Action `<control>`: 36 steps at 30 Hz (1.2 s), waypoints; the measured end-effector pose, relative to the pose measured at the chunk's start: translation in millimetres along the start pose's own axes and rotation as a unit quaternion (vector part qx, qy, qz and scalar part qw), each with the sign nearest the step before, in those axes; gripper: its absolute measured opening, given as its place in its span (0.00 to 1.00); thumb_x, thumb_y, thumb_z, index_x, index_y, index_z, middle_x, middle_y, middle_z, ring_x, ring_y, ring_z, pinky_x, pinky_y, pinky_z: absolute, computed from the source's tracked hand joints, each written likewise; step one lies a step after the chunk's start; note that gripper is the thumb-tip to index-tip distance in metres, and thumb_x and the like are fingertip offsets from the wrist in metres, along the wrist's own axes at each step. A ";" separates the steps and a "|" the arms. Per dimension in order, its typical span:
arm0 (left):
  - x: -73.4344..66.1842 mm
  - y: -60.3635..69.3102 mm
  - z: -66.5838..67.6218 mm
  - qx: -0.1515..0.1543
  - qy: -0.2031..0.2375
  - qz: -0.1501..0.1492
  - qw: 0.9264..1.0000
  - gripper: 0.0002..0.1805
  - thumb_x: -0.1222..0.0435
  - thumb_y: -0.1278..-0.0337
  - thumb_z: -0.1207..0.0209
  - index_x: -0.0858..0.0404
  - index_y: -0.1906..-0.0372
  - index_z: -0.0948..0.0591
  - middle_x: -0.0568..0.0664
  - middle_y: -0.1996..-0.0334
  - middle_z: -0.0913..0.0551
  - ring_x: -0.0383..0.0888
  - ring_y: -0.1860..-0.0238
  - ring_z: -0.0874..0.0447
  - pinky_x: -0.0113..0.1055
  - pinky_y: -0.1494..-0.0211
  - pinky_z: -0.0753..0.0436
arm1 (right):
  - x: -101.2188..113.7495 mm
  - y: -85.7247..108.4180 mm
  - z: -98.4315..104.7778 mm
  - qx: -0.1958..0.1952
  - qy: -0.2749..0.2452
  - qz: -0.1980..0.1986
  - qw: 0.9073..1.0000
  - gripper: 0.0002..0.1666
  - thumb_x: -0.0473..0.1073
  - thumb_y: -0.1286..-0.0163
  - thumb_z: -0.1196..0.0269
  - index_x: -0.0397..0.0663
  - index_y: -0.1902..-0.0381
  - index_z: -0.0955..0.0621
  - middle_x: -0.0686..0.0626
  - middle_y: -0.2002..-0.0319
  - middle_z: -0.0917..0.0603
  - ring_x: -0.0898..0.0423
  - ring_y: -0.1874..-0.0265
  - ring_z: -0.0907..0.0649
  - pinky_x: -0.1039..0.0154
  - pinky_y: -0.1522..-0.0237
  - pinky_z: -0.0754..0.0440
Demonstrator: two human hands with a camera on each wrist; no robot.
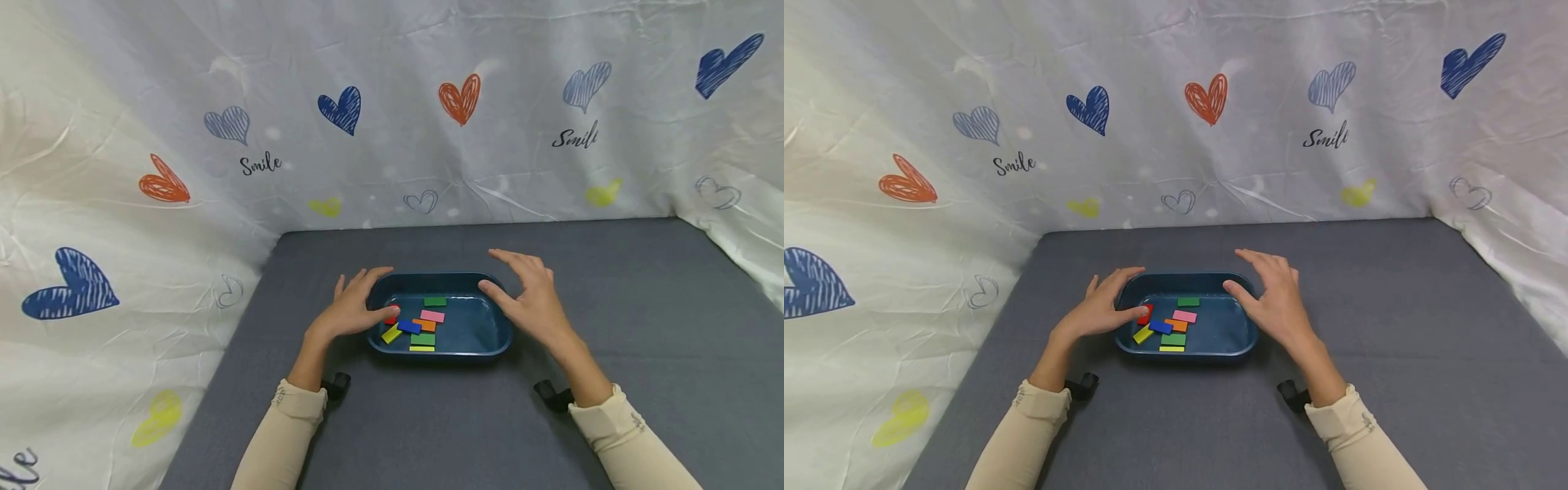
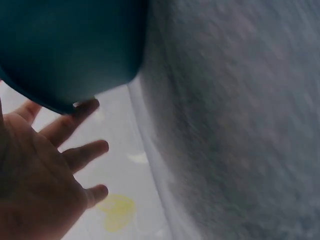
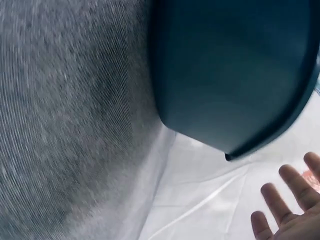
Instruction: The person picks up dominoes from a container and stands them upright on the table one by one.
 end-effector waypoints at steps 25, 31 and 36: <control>39.2 3.1 4.3 0.126 0.163 -0.018 0.978 0.48 0.51 0.40 0.29 0.36 0.20 0.43 0.44 0.18 0.48 0.58 0.18 0.47 0.62 0.22 0.40 | 9.7 -5.3 -28.9 0.065 -0.066 0.040 0.995 0.28 0.40 0.35 0.27 0.50 0.37 0.19 0.43 0.51 0.13 0.51 0.60 0.18 0.52 0.54 0.19; 42.7 2.9 5.5 0.131 0.171 -0.015 0.977 0.48 0.50 0.40 0.30 0.37 0.20 0.44 0.44 0.18 0.49 0.58 0.19 0.47 0.63 0.21 0.41 | 19.3 -10.1 -37.7 0.102 -0.069 0.029 0.992 0.26 0.42 0.35 0.27 0.53 0.39 0.18 0.46 0.51 0.13 0.55 0.61 0.19 0.59 0.55 0.19; 43.8 3.5 5.9 0.131 0.176 -0.005 0.976 0.48 0.50 0.41 0.29 0.36 0.20 0.44 0.44 0.18 0.47 0.58 0.19 0.46 0.63 0.22 0.40 | 28.9 -11.5 -52.4 0.123 -0.093 0.030 0.988 0.27 0.41 0.37 0.25 0.53 0.40 0.17 0.50 0.51 0.14 0.55 0.61 0.20 0.58 0.54 0.18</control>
Point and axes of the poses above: each hand's wrist, its own y-axis away from the middle knuckle, its own z-axis out of the back of the hand, x = y × z, the point moved 2 cm from there along -y, towards the middle knuckle
